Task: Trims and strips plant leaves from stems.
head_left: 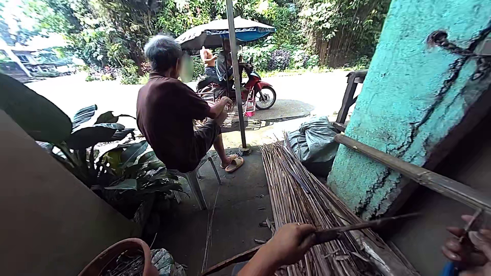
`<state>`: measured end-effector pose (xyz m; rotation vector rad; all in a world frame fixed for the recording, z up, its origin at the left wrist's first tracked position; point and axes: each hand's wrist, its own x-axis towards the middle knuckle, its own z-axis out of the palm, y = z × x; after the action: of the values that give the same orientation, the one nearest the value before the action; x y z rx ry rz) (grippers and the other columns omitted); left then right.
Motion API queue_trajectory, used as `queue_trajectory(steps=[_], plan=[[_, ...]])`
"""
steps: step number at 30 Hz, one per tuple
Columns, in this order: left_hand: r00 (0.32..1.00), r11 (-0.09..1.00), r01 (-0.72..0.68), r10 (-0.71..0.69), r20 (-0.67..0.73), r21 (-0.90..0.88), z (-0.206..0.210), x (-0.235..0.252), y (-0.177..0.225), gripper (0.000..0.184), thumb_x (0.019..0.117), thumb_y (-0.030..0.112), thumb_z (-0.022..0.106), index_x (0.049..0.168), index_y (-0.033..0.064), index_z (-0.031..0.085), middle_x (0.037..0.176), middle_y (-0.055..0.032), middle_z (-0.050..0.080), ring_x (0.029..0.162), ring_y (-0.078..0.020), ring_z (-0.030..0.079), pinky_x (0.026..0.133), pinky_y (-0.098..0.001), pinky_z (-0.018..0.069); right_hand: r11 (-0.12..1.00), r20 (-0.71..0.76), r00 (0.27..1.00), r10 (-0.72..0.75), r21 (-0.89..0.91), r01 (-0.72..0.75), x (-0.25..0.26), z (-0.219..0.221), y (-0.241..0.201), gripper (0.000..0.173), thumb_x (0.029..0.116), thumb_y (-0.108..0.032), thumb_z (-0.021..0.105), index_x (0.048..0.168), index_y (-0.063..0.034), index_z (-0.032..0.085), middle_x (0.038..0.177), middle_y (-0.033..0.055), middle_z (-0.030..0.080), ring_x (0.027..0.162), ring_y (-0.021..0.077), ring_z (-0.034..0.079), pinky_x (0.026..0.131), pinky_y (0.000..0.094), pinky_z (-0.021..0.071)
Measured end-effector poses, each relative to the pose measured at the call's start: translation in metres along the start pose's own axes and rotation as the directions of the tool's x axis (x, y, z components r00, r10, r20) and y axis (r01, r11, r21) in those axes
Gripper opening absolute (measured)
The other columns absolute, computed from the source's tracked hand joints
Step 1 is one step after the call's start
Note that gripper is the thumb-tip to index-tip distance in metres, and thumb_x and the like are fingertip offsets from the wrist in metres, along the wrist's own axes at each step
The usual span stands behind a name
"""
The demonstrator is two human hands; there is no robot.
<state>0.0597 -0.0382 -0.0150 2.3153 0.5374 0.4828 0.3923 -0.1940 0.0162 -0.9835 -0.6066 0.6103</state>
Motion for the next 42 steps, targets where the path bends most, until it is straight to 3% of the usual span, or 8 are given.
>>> queue_trajectory(steps=[8, 12, 16, 19, 23, 25, 30, 42], plan=[[0.97, 0.964, 0.242, -0.241, 0.023, -0.11, 0.002, 0.006, 0.004, 0.039, 0.1085, 0.029, 0.036, 0.112, 0.0056, 0.066, 0.084, -0.0066, 0.064, 0.072, -0.0169, 0.062, 0.071, -0.0407, 0.054, 0.947, 0.13, 0.943, 0.307, -0.138, -0.29, -0.023, 0.043, 0.016, 0.043, 0.1069, -0.009, 0.038, 0.148, -0.0029, 0.045, 0.088, 0.0068, 0.07, 0.053, 0.0101, 0.059, 0.047, 0.0238, 0.0509], [0.953, 0.956, 0.268, -0.281, -0.112, -0.119, 0.009, 0.009, 0.005, 0.045, 0.1045, 0.038, 0.036, 0.112, 0.0054, 0.066, 0.081, -0.0044, 0.061, 0.072, -0.0159, 0.06, 0.071, -0.04, 0.0524, 0.906, -0.184, 0.89, 0.418, 0.006, -0.424, -0.001, 0.044, 0.039, 0.036, 0.1099, -0.011, 0.04, 0.144, -0.0028, 0.048, 0.092, 0.0111, 0.068, 0.062, 0.0151, 0.063, 0.052, 0.0275, 0.0523], [0.921, 0.972, 0.227, -0.198, -0.334, 0.052, 0.012, 0.011, 0.006, 0.049, 0.0907, 0.044, 0.07, 0.117, 0.0028, 0.067, 0.087, -0.0099, 0.069, 0.078, -0.0245, 0.068, 0.075, -0.0484, 0.0579, 0.916, -0.228, 0.889, 0.397, 0.041, -0.399, 0.005, 0.046, 0.04, 0.034, 0.1088, -0.009, 0.041, 0.141, -0.0039, 0.05, 0.089, 0.01, 0.068, 0.058, 0.013, 0.061, 0.048, 0.0251, 0.0498], [0.917, 0.959, 0.251, -0.191, -0.349, 0.133, 0.014, 0.011, 0.002, 0.028, 0.0954, 0.024, 0.06, 0.113, 0.0037, 0.067, 0.087, -0.0112, 0.069, 0.077, -0.0263, 0.068, 0.072, -0.0494, 0.0573, 0.874, -0.05, 0.885, 0.462, -0.141, -0.464, 0.01, 0.064, 0.037, 0.047, 0.1084, -0.009, 0.044, 0.155, -0.0103, 0.037, 0.089, 0.0125, 0.069, 0.057, 0.0155, 0.061, 0.048, 0.0276, 0.0493], [0.895, 0.947, 0.297, -0.232, -0.381, 0.12, 0.007, 0.012, 0.002, 0.043, 0.1023, 0.02, 0.048, 0.142, 0.0066, 0.059, 0.117, -0.0165, 0.07, 0.101, -0.0303, 0.07, 0.09, -0.0518, 0.0566, 0.721, 0.083, 0.819, 0.568, -0.53, -0.446, 0.079, 0.113, 0.024, 0.068, 0.1065, -0.008, 0.049, 0.164, -0.0147, 0.013, 0.097, 0.0139, 0.071, 0.061, 0.0187, 0.064, 0.055, 0.0329, 0.054], [0.854, 0.959, 0.261, -0.178, -0.489, 0.107, 0.001, 0.01, 0.0, 0.048, 0.1016, 0.017, 0.049, 0.148, 0.0068, 0.054, 0.118, -0.0177, 0.068, 0.098, -0.0289, 0.07, 0.087, -0.0487, 0.0578, 0.611, 0.034, 0.811, 0.584, -0.676, -0.411, 0.118, 0.142, 0.013, 0.072, 0.1052, -0.006, 0.048, 0.164, -0.0152, 0.008, 0.099, 0.0149, 0.07, 0.06, 0.0181, 0.064, 0.055, 0.032, 0.0541], [0.697, 0.989, 0.065, 0.05, -0.716, 0.132, -0.02, 0.005, -0.01, 0.037, 0.1009, 0.016, 0.055, 0.135, 0.0078, 0.065, 0.105, -0.0088, 0.071, 0.087, -0.0155, 0.069, 0.079, -0.0341, 0.0598, 0.427, -0.141, 0.853, 0.502, -0.817, -0.386, 0.178, 0.183, -0.015, 0.063, 0.1023, -0.004, 0.052, 0.157, -0.0116, 0.023, 0.089, 0.0123, 0.066, 0.058, 0.0161, 0.063, 0.051, 0.0296, 0.0526], [0.564, 0.988, 0.022, 0.113, -0.818, 0.152, -0.045, -0.011, -0.017, 0.037, 0.0936, 0.013, 0.06, 0.129, 0.0083, 0.07, 0.111, -0.0098, 0.068, 0.091, -0.0117, 0.067, 0.078, -0.0271, 0.0591, 0.272, -0.289, 0.831, 0.476, -0.85, -0.452, 0.188, 0.212, -0.016, 0.06, 0.1059, -0.008, 0.047, 0.157, -0.0089, 0.017, 0.099, 0.0146, 0.058, 0.063, 0.0148, 0.061, 0.056, 0.0258, 0.0516]])
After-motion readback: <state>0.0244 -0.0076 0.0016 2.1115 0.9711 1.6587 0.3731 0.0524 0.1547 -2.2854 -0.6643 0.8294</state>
